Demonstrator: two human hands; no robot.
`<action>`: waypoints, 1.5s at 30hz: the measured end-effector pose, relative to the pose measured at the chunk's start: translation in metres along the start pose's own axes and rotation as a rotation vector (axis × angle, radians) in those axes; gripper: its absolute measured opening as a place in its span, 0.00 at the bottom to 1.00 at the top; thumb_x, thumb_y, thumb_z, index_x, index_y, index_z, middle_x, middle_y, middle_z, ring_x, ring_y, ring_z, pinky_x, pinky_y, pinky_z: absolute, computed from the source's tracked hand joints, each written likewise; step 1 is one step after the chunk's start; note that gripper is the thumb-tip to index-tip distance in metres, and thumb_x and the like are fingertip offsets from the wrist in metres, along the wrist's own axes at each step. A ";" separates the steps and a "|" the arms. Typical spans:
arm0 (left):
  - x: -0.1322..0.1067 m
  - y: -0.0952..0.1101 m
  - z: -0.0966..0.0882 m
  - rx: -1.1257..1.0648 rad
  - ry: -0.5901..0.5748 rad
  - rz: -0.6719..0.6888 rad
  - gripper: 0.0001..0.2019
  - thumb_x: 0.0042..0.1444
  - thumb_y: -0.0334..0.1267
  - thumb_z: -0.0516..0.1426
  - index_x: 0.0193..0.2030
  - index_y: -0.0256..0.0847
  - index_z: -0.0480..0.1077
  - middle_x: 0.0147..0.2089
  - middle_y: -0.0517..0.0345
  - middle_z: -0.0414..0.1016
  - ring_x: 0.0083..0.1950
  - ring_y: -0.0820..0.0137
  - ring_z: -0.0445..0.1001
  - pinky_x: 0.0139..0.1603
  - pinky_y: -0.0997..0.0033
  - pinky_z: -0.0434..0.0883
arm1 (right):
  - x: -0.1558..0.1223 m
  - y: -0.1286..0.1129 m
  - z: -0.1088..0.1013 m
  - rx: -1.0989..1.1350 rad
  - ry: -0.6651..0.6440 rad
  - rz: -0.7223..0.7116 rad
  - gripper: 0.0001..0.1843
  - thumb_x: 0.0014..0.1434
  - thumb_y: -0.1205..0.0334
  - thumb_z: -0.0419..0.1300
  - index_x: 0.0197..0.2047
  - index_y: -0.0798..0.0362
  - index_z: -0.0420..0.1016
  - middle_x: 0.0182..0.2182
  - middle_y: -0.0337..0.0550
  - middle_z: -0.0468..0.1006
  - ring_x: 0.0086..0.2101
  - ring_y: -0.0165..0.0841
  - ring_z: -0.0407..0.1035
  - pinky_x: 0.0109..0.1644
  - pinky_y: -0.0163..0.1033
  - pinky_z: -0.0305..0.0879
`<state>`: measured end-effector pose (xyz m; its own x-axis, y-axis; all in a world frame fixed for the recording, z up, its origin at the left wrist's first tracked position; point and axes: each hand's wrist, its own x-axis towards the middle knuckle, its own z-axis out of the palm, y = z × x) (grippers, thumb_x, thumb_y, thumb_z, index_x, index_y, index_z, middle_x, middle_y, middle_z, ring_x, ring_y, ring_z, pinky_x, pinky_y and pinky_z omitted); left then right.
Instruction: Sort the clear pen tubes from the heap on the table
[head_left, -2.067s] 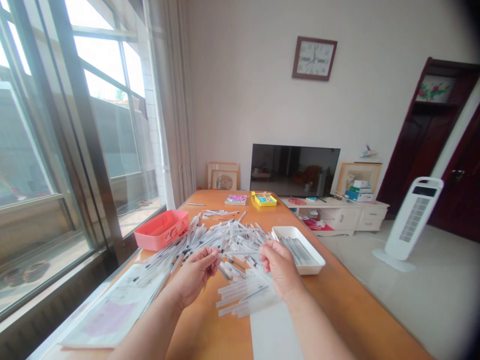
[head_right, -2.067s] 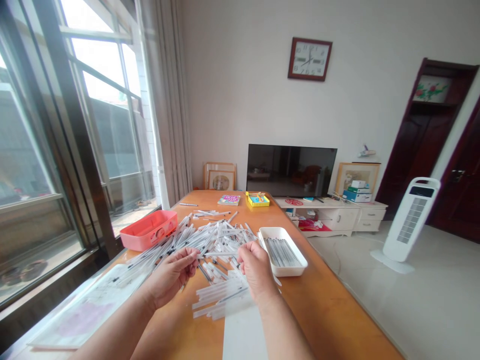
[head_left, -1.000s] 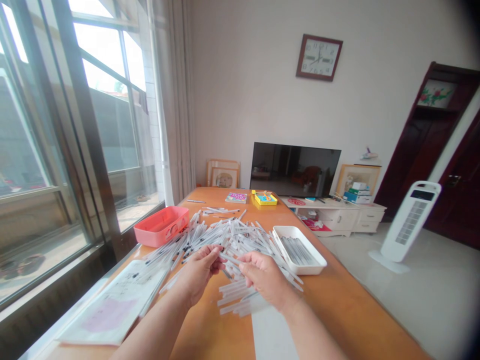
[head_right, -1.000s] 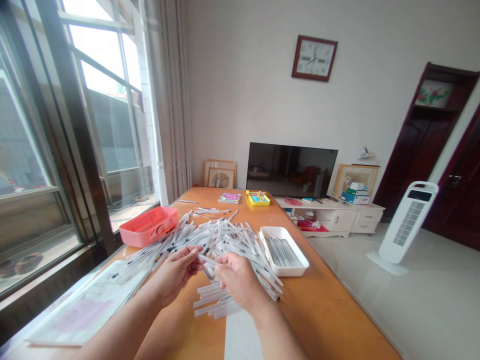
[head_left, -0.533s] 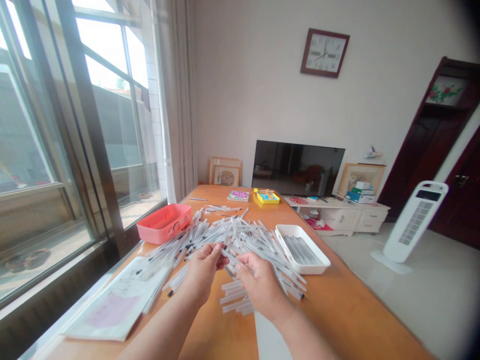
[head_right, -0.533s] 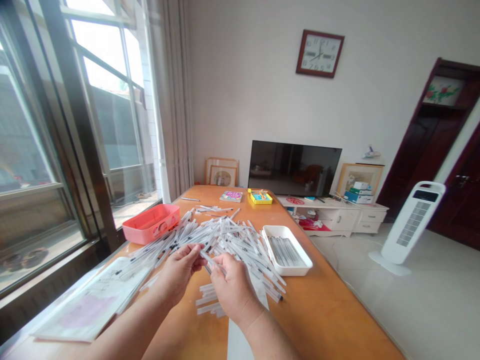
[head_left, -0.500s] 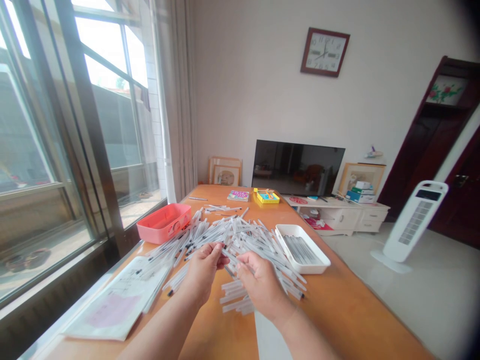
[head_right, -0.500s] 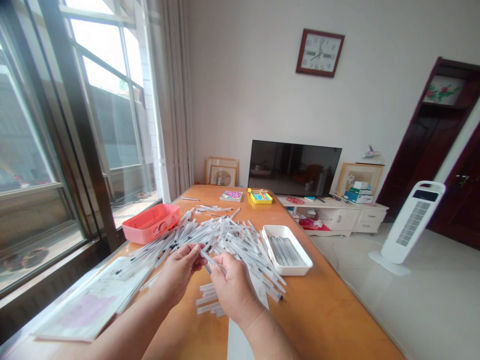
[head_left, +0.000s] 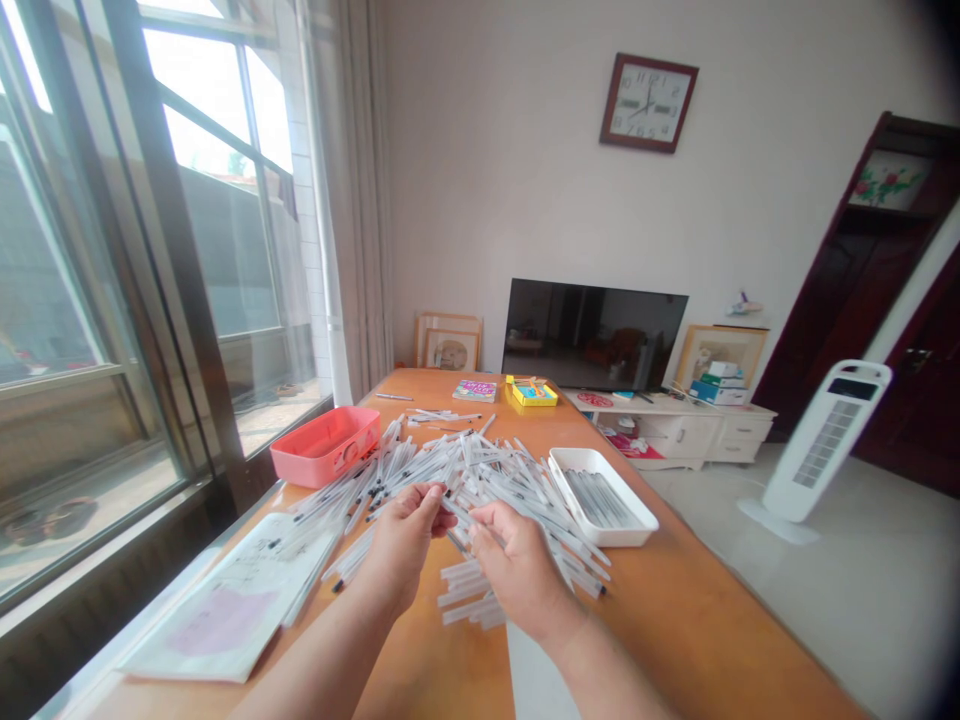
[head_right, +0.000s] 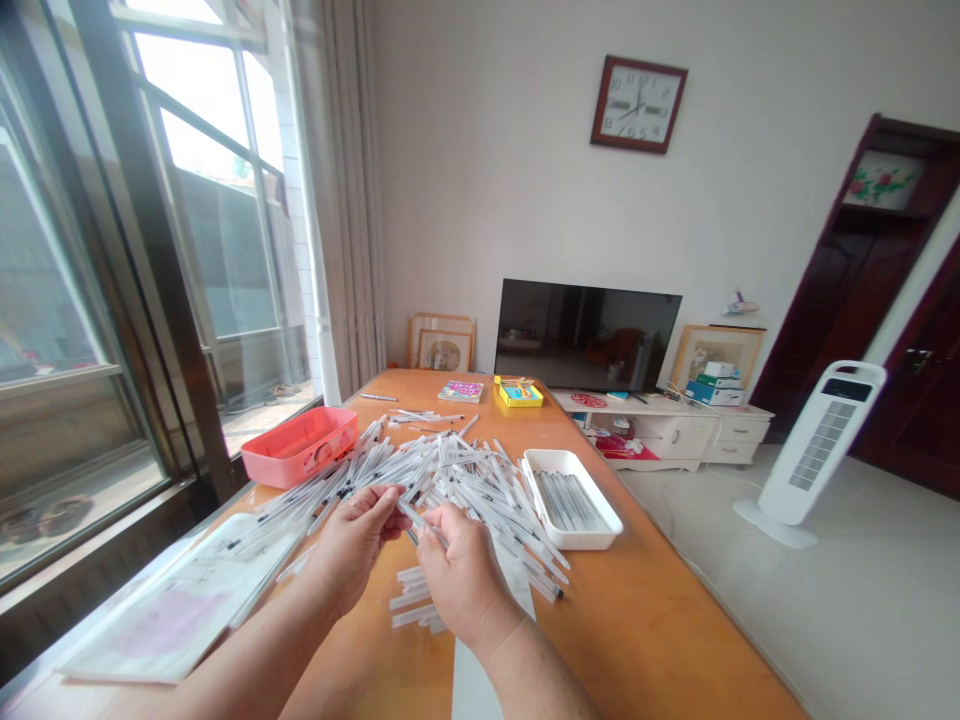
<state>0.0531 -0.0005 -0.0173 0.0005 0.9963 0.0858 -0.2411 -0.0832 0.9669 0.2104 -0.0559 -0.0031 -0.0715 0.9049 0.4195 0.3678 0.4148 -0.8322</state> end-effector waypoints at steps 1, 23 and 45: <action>0.000 0.000 0.000 -0.019 0.000 -0.005 0.21 0.52 0.55 0.64 0.41 0.37 0.74 0.29 0.55 0.76 0.31 0.70 0.73 0.35 0.71 0.68 | 0.000 0.000 0.000 0.006 -0.002 -0.003 0.10 0.64 0.61 0.55 0.43 0.53 0.76 0.32 0.40 0.78 0.34 0.34 0.71 0.38 0.37 0.64; 0.006 0.004 -0.008 -0.256 -0.013 -0.075 0.18 0.45 0.43 0.71 0.41 0.37 0.79 0.31 0.57 0.75 0.34 0.72 0.74 0.37 0.75 0.69 | 0.011 0.007 -0.021 0.453 -0.026 0.306 0.12 0.58 0.59 0.55 0.43 0.54 0.72 0.23 0.35 0.75 0.20 0.25 0.59 0.25 0.31 0.54; -0.004 0.004 0.001 -0.135 -0.161 -0.163 0.16 0.50 0.47 0.68 0.37 0.38 0.75 0.35 0.52 0.79 0.33 0.71 0.75 0.38 0.72 0.70 | 0.019 0.023 -0.033 0.865 0.196 0.323 0.17 0.53 0.56 0.70 0.44 0.55 0.76 0.35 0.46 0.82 0.32 0.31 0.72 0.37 0.36 0.66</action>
<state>0.0531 -0.0053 -0.0138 0.2018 0.9792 -0.0209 -0.3522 0.0925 0.9313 0.2485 -0.0319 -0.0021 0.1001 0.9889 0.1096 -0.4784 0.1444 -0.8662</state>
